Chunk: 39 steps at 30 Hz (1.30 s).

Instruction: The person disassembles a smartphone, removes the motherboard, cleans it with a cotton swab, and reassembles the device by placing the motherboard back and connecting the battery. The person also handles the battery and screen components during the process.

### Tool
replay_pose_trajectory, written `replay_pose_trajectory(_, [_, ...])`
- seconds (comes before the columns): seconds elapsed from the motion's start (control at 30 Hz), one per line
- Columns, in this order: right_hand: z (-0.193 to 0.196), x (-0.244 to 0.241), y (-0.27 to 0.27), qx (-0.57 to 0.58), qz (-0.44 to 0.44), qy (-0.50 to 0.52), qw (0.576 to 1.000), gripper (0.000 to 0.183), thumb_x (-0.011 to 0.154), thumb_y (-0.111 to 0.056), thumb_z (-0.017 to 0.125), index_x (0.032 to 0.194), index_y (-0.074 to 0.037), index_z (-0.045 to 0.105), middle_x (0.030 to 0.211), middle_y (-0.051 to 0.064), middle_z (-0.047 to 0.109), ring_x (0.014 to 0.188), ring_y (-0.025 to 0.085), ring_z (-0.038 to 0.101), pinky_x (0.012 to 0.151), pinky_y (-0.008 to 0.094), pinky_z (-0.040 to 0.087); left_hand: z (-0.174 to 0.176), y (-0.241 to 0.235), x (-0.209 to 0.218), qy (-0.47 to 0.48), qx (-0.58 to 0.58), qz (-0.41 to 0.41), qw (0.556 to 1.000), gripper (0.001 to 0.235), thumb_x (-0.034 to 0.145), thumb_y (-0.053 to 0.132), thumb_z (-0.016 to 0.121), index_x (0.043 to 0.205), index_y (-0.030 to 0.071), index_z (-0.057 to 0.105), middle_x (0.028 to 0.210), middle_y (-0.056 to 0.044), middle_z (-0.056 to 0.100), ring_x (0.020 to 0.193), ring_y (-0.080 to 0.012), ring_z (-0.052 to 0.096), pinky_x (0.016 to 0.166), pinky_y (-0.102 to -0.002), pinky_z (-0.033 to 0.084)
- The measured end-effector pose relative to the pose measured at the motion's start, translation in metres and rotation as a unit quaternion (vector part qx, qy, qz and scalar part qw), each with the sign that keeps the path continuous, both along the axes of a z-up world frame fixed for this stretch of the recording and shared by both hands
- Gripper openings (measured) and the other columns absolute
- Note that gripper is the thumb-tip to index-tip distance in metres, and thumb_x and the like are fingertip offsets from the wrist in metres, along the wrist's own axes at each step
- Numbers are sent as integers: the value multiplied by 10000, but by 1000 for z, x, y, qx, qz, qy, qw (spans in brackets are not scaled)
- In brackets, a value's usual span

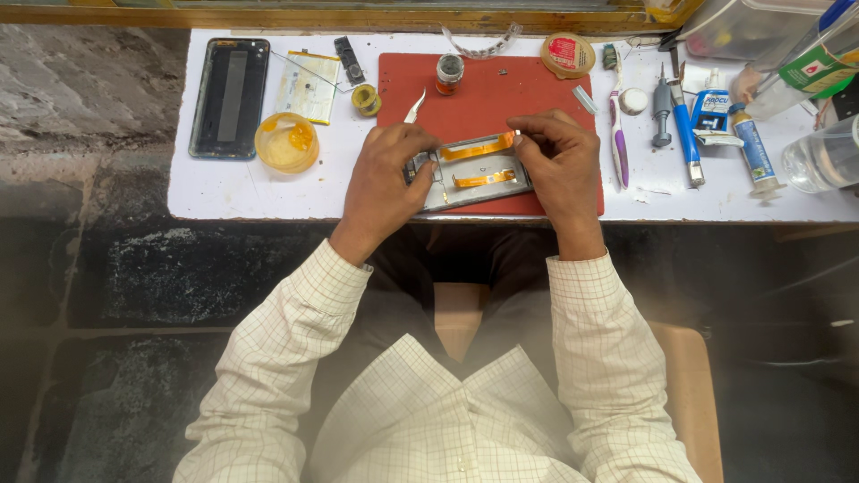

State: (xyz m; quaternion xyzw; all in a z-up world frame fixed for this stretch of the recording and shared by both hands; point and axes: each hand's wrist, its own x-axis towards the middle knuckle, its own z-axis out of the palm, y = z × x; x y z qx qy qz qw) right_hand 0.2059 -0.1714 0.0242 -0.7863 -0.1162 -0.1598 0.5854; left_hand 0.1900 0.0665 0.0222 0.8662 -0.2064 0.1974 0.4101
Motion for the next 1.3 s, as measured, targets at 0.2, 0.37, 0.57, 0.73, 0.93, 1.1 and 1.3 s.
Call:
replay_pose_trajectory(0.2, [-4,4,0,-33,-19,-6,999,196,898,45,697,1069,-2,783,896,15,681,772,64,632,685,203,509,8,-16,0,-39,7,-3,999,259,895,21,633,1127,73,735,1251,-105,656,1120,-305,610,987,-400,498])
replay_pose_trajectory(0.37, [-9,6,-1,-56,-29,-29,998,215,871,55,700,1055,-9,792,877,27,674,756,75,627,669,213,505,13,-36,18,-34,0,-60,998,276,910,146,657,1165,63,724,1275,-131,620,1158,-336,591,1008,-451,478])
replay_pose_trajectory(0.57, [-14,9,-2,-1,-17,-36,999,199,885,61,690,1057,4,774,1041,37,655,840,65,648,683,202,513,8,-53,20,-24,127,-45,991,281,883,205,711,1149,123,750,1294,-124,619,1158,-323,567,969,-478,458])
replay_pose_trajectory(0.73, [-11,2,-11,93,-65,-18,993,173,943,64,638,1054,0,754,1078,38,649,775,62,635,652,193,516,2,-54,10,-60,159,-35,985,331,865,182,709,1186,104,733,1229,-135,617,1083,-317,566,902,-470,478])
replay_pose_trajectory(0.93, [0,-15,-18,-139,-36,-122,982,209,892,95,670,1056,8,765,1075,105,652,792,140,667,640,234,532,5,-54,8,-69,179,-46,980,349,869,223,731,1184,73,715,1175,-133,598,1048,-306,556,868,-456,492])
replay_pose_trajectory(1.1, [3,-15,-14,-208,-43,-130,969,199,877,87,680,1043,12,762,1081,136,628,838,203,680,657,285,561,5,-53,8,-90,164,-47,981,532,829,418,808,1211,62,703,1186,-138,589,1035,-304,542,832,-456,469])
replay_pose_trajectory(1.3, [-1,-16,-11,-248,-68,-144,956,208,848,55,697,1043,11,755,1055,140,630,880,263,670,733,358,564,7,-52,7,-85,166,-57,981,701,730,537,865,1217,62,694,1159,-142,574,1021,-322,535,818,-468,456])
